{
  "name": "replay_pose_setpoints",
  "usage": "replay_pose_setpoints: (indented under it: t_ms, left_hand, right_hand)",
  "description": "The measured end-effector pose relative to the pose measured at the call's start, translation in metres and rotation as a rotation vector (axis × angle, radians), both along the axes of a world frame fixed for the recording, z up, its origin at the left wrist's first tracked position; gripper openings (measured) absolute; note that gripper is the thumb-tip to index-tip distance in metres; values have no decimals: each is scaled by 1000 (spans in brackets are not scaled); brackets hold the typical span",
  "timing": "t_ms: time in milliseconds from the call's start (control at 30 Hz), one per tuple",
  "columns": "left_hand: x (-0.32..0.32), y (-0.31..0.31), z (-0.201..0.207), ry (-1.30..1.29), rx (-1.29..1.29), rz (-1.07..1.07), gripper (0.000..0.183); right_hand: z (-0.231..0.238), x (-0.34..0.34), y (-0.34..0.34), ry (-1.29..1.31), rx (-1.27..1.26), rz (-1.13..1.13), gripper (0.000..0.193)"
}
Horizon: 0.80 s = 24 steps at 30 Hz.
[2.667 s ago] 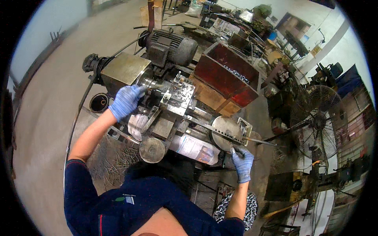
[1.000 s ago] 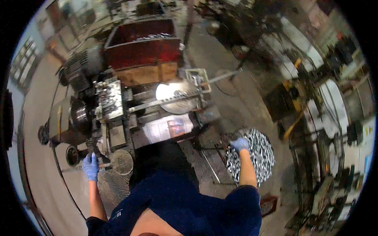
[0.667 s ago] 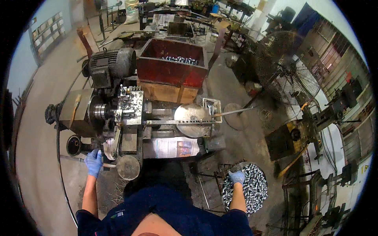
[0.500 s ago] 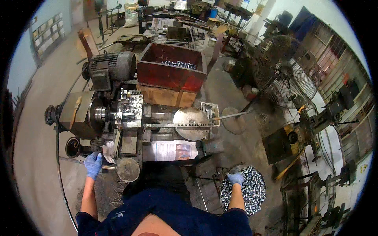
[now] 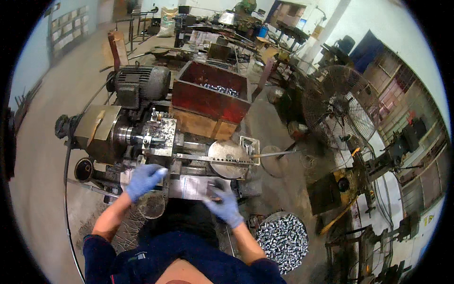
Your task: The person operates a lathe to thread and shape metal pins, picking them from a container and placing them into the machine chuck before removing the finished pieces.
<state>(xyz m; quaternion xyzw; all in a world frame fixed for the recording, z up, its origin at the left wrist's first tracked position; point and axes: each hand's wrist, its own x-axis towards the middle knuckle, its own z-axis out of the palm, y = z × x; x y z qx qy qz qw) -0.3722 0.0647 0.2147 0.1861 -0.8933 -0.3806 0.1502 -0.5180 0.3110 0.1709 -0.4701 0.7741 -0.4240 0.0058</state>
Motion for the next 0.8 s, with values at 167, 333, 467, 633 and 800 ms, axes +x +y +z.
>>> replay_pose_setpoints:
  t_ms: [167,333,467,633,800]
  left_hand:
    - [-19,15,-20,87,635,-204,45]
    - [1,4,-28,116,725,-197,43]
    - [-1,8,-30,331,809,-42,41]
    - [5,1,-22,284,573,73,44]
    - [9,-9,-22,219,365,145,47]
  right_hand:
    - [50,38,-78,285,-129,404,31]
    - [48,41,-98,343,-126,486,26]
    - [64,44,-107,205,-51,497,22]
    - [56,49,-113,294,45,437,24]
    - [62,51,-132,397,37,441,23]
